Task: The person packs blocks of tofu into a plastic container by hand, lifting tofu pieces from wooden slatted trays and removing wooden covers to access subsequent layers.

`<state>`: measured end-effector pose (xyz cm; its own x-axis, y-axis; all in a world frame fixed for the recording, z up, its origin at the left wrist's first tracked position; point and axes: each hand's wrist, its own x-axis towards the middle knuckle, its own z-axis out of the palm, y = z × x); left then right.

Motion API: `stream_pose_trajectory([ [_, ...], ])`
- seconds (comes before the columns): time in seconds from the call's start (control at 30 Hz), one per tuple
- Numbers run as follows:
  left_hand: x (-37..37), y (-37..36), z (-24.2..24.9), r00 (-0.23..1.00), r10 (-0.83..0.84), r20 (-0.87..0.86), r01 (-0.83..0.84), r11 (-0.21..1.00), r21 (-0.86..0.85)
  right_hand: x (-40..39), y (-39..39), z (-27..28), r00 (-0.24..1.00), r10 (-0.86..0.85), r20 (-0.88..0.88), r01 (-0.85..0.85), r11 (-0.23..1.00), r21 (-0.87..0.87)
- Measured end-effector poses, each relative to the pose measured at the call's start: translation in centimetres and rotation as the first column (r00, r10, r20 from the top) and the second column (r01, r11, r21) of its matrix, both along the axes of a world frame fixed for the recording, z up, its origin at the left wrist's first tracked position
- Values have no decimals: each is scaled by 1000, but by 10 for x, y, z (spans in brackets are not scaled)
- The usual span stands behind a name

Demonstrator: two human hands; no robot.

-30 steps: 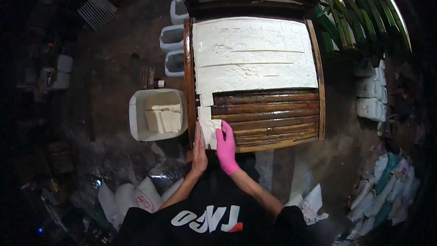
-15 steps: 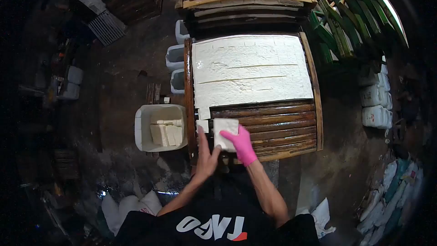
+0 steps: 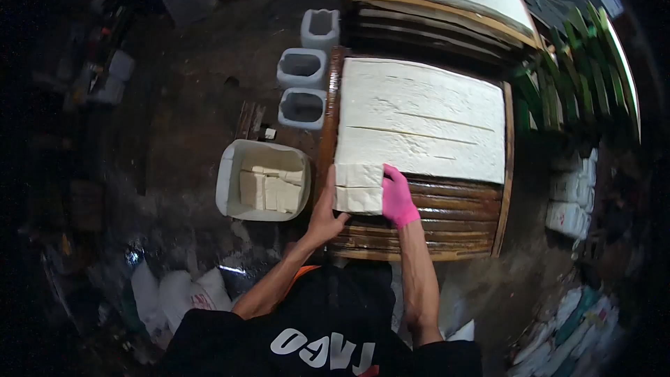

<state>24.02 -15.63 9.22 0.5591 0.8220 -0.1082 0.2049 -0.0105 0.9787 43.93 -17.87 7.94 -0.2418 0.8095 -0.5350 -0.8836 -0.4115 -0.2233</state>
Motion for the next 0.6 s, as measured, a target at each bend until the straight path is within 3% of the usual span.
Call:
stream_pose_trajectory([
  [0.13,-13,1,-2,1000,-8,-27,12,990,139,-12,-6,-14,987,-97,131,111,989,-102],
  [0.2,-24,-1,-10,996,-80,-34,85,981,173,-27,-4,-7,957,-138,257,155,987,-49],
  [0.23,-30,-1,-2,996,-90,-9,91,984,156,-33,-8,1,837,-42,546,93,993,-66],
  [0.3,-38,5,1,988,-153,28,144,967,208,-47,-1,23,957,-163,240,189,978,-86],
  [0.33,-40,7,7,984,-167,69,141,948,284,-48,-8,27,792,-93,603,256,948,-191],
  [0.4,-48,16,31,966,-259,23,237,913,332,-56,-12,33,912,-259,320,278,960,-16],
  [0.43,-54,24,42,961,-267,-64,268,858,438,-66,-12,39,892,-362,269,373,928,13],
  [0.53,-70,43,49,951,-300,72,244,875,419,-103,29,57,971,-234,-46,238,931,275],
  [0.6,-79,56,33,979,-189,71,137,879,457,-120,60,51,988,-129,-80,145,957,251],
])
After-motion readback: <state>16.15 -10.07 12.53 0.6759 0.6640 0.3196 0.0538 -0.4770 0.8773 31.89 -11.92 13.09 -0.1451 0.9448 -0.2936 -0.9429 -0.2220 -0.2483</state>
